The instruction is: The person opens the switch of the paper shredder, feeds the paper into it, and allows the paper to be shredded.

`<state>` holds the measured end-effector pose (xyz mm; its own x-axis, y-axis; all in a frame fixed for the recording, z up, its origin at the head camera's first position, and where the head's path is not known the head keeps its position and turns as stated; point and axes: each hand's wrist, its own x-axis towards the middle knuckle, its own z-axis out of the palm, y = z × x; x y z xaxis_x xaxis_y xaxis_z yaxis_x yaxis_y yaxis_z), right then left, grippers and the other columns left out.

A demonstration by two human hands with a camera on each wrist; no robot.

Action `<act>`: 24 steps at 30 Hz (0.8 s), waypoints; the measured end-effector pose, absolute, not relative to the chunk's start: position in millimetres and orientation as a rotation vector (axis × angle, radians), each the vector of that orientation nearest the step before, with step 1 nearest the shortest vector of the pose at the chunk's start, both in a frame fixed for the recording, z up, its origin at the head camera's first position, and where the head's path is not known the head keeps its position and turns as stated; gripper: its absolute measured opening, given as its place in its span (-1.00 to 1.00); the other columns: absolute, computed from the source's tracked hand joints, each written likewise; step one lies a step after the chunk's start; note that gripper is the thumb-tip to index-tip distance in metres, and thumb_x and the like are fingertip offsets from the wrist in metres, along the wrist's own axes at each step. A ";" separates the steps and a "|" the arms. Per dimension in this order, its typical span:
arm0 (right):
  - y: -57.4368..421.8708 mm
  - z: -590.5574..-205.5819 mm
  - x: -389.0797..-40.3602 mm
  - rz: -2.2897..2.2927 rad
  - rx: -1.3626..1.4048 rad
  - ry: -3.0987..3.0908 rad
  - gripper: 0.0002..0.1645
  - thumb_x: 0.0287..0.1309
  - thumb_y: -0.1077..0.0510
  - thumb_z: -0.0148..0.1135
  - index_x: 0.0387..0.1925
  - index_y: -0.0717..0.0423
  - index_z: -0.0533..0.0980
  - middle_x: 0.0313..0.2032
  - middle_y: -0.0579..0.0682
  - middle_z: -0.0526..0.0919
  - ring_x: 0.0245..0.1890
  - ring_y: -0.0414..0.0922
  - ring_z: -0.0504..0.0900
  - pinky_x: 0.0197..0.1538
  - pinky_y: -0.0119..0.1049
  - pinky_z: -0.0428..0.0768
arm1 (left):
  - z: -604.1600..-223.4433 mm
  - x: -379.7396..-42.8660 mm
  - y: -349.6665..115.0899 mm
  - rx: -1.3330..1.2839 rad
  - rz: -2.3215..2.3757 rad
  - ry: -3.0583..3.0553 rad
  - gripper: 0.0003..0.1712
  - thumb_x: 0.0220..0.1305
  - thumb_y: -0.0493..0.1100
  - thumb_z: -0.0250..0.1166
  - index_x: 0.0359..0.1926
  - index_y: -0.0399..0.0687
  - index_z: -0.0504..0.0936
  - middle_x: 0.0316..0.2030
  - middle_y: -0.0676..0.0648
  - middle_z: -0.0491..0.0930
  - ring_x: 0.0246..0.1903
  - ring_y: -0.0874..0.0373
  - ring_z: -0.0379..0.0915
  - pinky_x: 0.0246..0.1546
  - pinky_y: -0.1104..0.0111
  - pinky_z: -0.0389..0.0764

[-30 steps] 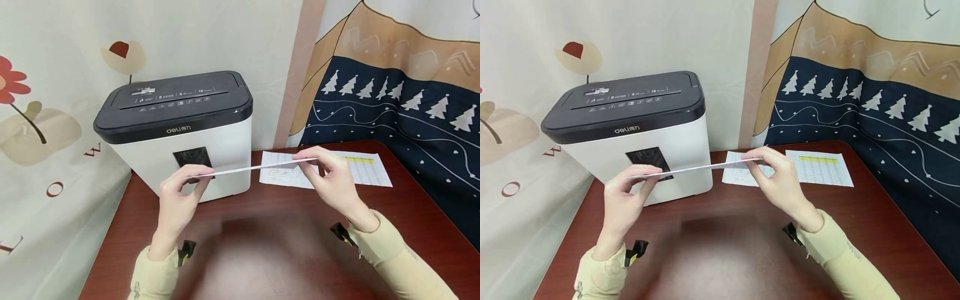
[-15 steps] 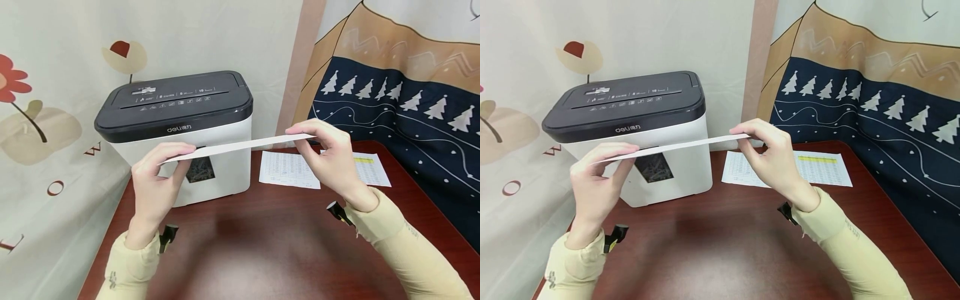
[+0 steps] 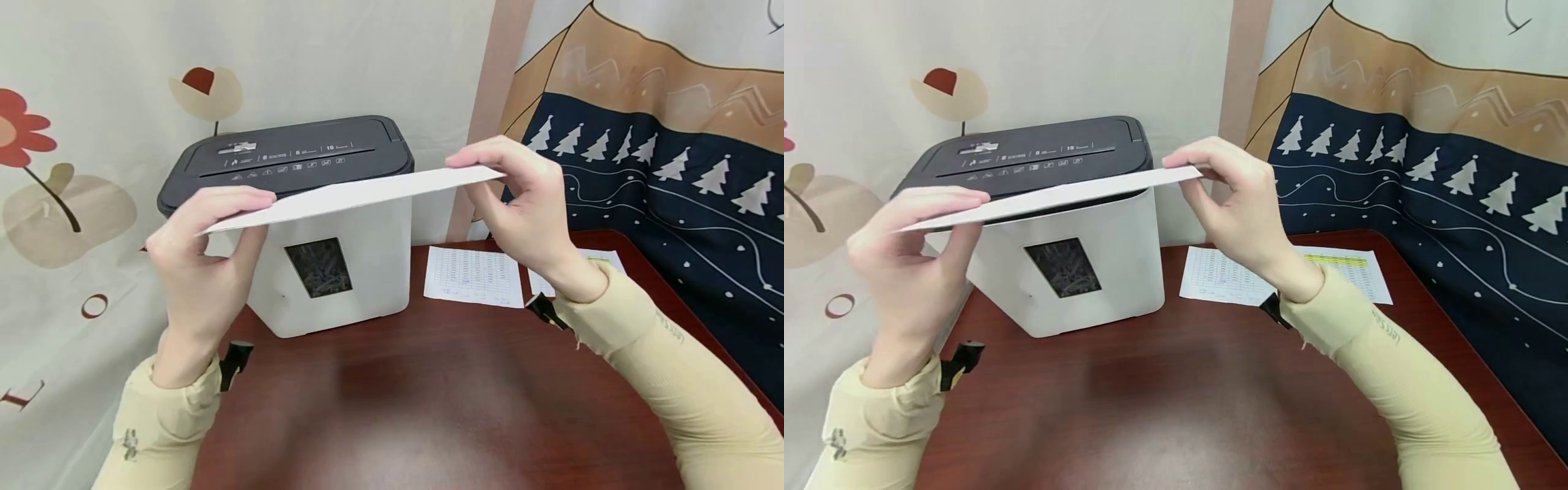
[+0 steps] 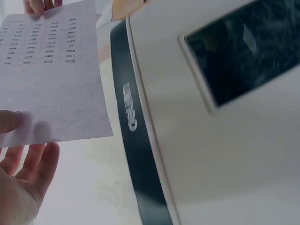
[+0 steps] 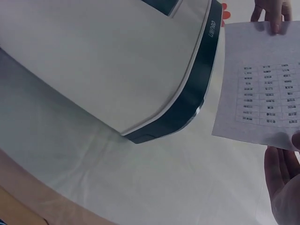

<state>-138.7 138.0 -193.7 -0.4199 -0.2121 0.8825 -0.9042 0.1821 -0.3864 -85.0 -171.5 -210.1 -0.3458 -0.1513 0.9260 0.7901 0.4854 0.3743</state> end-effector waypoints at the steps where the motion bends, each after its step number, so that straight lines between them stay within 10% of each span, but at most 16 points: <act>1: 136.3 -190.4 -140.9 1.269 1.075 -1.768 -0.82 0.28 0.50 0.24 -0.13 0.46 0.68 -0.17 0.08 0.80 -0.16 -0.33 0.70 0.01 -0.50 0.73 | -207.6 -86.2 -172.6 -0.552 -1.077 -1.632 -0.94 0.23 -0.42 0.41 -0.31 -0.38 0.81 -0.31 0.12 0.83 -0.17 0.44 0.71 0.02 0.54 0.63; 5: 129.7 -177.9 -150.2 1.227 1.141 -1.788 -0.84 0.31 0.47 0.26 -0.12 0.47 0.67 -0.18 0.33 0.77 -0.16 -0.34 0.71 0.08 -0.45 0.76 | -198.3 -91.1 -179.2 -0.524 -1.071 -1.614 -0.92 0.24 -0.42 0.39 -0.31 -0.42 0.79 -0.30 0.31 0.80 -0.18 0.46 0.70 0.03 0.55 0.65; 24: 95.6 -148.6 -182.1 1.169 1.076 -2.024 -0.80 0.42 0.32 0.20 -0.07 0.33 0.69 -0.08 0.16 0.80 -0.06 -0.16 0.76 0.17 -0.34 0.76 | -186.2 -112.1 -219.6 -0.407 -1.095 -1.737 -0.86 0.24 -0.31 0.42 -0.21 -0.23 0.85 -0.28 0.37 0.75 -0.29 0.48 0.67 -0.06 0.68 0.68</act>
<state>-182.1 95.6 -148.6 -0.5205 -0.3614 0.7736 -0.8507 0.2974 -0.4335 -112.1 -219.6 -186.2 -0.4426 -0.2116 0.8714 0.6950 0.5331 0.4825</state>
